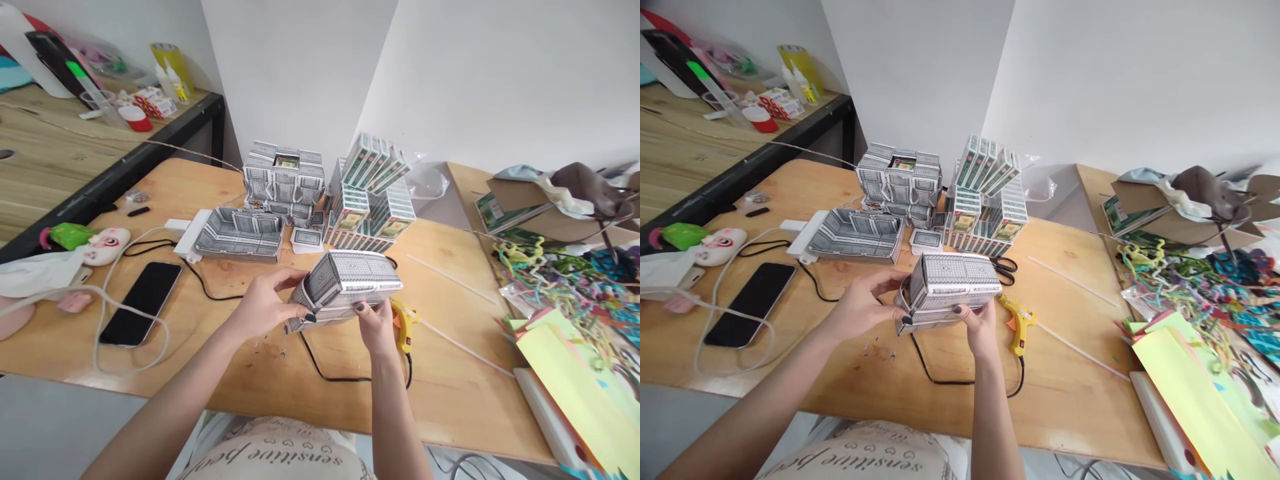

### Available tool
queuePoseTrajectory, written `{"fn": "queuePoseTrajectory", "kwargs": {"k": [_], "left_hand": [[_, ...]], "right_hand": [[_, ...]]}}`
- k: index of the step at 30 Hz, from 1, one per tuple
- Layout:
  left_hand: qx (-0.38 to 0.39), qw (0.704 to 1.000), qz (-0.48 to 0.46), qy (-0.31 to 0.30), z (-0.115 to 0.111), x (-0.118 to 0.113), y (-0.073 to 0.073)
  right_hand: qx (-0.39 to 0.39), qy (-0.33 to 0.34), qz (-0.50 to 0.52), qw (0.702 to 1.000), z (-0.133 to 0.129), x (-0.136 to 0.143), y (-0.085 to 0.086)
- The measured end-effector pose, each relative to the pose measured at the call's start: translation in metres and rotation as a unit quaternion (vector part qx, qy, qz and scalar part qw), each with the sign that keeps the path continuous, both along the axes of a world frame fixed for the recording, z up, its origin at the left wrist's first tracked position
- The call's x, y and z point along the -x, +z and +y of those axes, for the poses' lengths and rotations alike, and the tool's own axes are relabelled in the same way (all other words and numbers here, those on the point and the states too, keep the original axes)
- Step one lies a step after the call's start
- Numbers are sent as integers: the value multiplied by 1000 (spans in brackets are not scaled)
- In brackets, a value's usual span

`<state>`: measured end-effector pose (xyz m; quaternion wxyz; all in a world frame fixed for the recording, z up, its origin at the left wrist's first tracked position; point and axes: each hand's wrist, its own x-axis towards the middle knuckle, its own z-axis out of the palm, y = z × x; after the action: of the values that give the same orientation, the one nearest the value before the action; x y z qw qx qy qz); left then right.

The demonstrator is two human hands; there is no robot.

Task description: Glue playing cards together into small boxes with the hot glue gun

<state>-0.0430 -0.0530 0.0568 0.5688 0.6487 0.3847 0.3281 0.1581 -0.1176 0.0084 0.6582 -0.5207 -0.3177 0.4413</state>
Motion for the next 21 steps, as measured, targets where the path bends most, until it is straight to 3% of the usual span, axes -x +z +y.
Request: {"fn": "queuePoseTrajectory", "kwargs": {"k": [9,17,21], "left_hand": [[138,987,-44,-76,4,4,-4],[150,987,-18,-49,6,-1,-4],[150,989,-2,-1,5,0,-5]], "right_hand": [[52,-41,33,997,-1,1,7],[93,-32,45,994,0,5,20],[117,-18,66,991,-1,6,24]]}}
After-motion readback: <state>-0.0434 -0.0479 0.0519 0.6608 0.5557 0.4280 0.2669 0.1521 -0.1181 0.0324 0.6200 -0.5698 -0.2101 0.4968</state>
